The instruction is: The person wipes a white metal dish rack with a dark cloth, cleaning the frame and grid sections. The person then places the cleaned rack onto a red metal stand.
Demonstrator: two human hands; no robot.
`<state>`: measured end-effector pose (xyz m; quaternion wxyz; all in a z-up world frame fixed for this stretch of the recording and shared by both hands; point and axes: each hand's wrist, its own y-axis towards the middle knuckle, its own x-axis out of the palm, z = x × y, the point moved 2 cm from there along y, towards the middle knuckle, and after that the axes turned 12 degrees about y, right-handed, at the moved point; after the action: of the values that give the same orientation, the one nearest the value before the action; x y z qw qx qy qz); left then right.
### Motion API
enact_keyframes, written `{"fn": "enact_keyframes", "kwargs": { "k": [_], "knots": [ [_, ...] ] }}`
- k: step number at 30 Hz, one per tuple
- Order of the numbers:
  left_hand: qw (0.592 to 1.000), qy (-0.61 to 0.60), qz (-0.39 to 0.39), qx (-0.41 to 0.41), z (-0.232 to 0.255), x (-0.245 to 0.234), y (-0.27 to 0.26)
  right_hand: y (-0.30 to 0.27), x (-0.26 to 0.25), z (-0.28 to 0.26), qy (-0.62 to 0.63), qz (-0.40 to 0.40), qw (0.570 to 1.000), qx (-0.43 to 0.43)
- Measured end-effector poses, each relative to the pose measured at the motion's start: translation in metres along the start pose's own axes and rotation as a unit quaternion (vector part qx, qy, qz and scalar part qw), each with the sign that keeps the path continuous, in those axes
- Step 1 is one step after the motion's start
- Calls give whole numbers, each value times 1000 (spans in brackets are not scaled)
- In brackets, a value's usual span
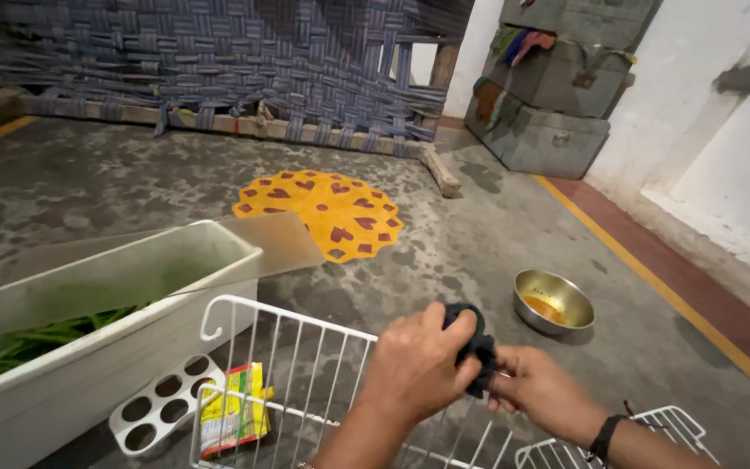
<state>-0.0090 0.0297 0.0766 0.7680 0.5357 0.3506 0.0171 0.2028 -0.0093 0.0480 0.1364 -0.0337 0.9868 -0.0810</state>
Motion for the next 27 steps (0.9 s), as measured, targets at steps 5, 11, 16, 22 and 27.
{"fn": "enact_keyframes", "kwargs": {
  "k": [5, 11, 16, 22, 27],
  "knots": [
    [996, 57, -32, -57, -40, -4, -10, 1, 9, -6, -59, 29, 998, 4],
    [970, 172, 51, -163, -109, -28, -29, -3, 18, -19, -90, 59, 994, 29],
    [925, 240, 185, -231, -150, -53, -48, -1, 12, -7, -58, 46, 997, 21],
    [878, 94, 222, -414, -147, -60, -33, 0, -21, 0, -82, 43, 995, 35],
    [876, 20, 266, -403, -112, -55, -3, -8, -43, -27, -220, 56, 974, 30]
  ]
}}
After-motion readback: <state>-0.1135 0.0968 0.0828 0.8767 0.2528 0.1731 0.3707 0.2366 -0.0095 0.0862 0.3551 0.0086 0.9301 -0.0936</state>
